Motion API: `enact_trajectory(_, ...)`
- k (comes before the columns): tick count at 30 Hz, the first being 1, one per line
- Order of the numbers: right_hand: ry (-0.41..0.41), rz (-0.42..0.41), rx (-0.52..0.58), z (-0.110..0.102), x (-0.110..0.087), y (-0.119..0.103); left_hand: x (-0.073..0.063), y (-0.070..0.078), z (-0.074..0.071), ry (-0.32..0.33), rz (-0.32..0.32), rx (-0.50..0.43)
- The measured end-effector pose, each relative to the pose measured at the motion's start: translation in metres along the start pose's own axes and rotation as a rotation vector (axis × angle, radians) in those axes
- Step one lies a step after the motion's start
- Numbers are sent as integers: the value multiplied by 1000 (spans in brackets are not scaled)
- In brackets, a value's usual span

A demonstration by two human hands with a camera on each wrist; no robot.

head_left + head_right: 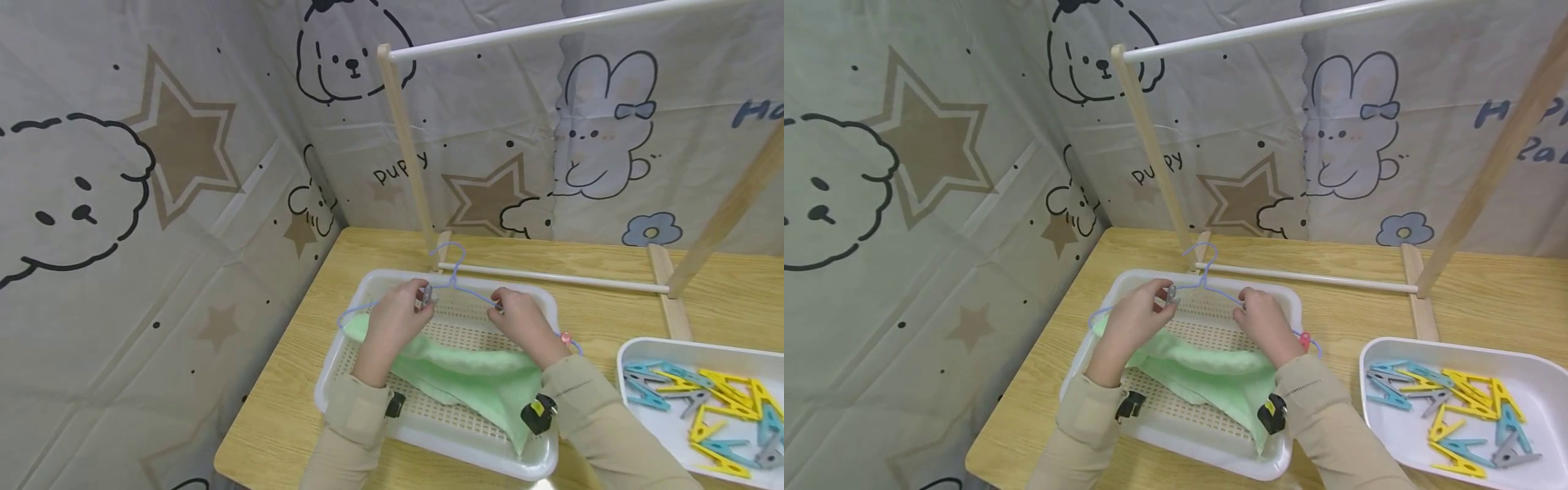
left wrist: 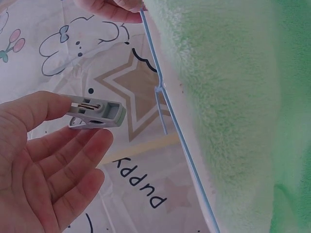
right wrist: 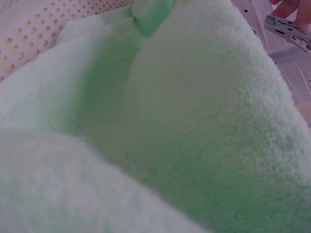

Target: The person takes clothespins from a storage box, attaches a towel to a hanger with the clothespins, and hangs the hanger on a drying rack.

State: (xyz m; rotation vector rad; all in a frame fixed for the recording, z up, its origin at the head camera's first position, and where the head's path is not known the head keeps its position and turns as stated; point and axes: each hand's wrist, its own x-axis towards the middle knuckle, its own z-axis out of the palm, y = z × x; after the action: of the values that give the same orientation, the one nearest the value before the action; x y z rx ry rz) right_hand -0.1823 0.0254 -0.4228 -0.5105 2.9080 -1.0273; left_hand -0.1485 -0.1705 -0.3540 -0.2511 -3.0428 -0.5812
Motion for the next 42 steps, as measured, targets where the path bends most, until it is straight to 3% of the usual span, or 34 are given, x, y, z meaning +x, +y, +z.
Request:
enact_trajectory(20, 65, -13, -4, -10, 3, -2, 3, 3, -4, -15, -6, -8)
enact_trajectory(42, 46, 8, -39, -23, -2, -11, 4, 2, -6, -5, 0, -13)
